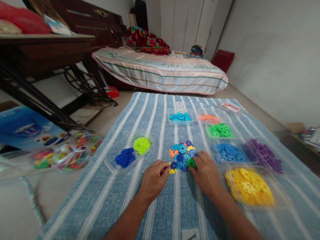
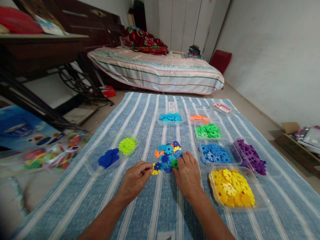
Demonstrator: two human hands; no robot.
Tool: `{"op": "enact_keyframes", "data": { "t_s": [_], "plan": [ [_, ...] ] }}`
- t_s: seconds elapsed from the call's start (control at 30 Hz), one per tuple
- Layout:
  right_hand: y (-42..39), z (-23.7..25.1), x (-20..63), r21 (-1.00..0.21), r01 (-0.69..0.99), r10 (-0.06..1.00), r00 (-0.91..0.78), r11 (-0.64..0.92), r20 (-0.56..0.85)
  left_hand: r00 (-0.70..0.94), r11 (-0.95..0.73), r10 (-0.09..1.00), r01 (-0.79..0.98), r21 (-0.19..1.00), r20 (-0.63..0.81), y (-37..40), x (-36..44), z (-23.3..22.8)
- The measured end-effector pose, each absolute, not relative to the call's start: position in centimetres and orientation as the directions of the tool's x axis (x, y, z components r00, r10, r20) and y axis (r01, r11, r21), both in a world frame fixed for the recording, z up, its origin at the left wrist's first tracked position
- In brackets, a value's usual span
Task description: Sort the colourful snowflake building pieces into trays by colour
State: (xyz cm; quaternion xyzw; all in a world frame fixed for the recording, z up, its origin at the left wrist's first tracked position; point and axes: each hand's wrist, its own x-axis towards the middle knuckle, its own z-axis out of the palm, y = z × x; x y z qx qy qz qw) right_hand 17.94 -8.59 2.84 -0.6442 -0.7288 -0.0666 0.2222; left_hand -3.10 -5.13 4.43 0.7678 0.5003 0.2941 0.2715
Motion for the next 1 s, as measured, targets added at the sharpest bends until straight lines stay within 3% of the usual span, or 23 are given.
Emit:
{"op": "enact_keyframes", "data": {
  "t_s": [0.17,0.4,0.5,0.6,0.67,0.83,1.0],
  "plan": [
    [-8.6,3.0,18.1,-0.274,0.944,0.901,-0.049,0.183,0.431,0.323,-0.364,0.925,0.607,0.706,0.199,-5.2,-3.1,4.5],
    [-7.9,5.6,19.3,-0.443,0.871,0.948,-0.074,0.213,0.31,0.323,-0.357,0.927,0.602,0.714,0.191,-5.2,-3.1,4.5],
    [-6.1,7.9,21.8,-0.386,0.903,0.879,0.021,0.188,0.477,0.326,-0.356,0.927,0.602,0.715,0.187,-5.2,-3.1,4.7],
    [-4.4,10.0,24.3,-0.266,0.964,0.679,0.186,0.014,0.71,0.331,-0.36,0.925,0.604,0.711,0.187,-5.2,-3.1,4.8],
    [-4.0,10.3,24.5,-0.219,0.975,0.633,0.185,-0.025,0.752,0.331,-0.359,0.925,0.604,0.712,0.186,-5.2,-3.1,4.8],
    [-5.5,6.9,19.7,-0.217,0.935,0.781,-0.091,0.281,0.618,0.334,-0.363,0.924,0.603,0.711,0.188,-5.1,-3.1,4.4],
    [-6.0,4.6,14.9,-0.217,0.947,0.894,-0.123,0.235,0.43,0.328,-0.347,0.928,0.597,0.724,0.174,-5.2,-3.1,4.2]
  ]
}}
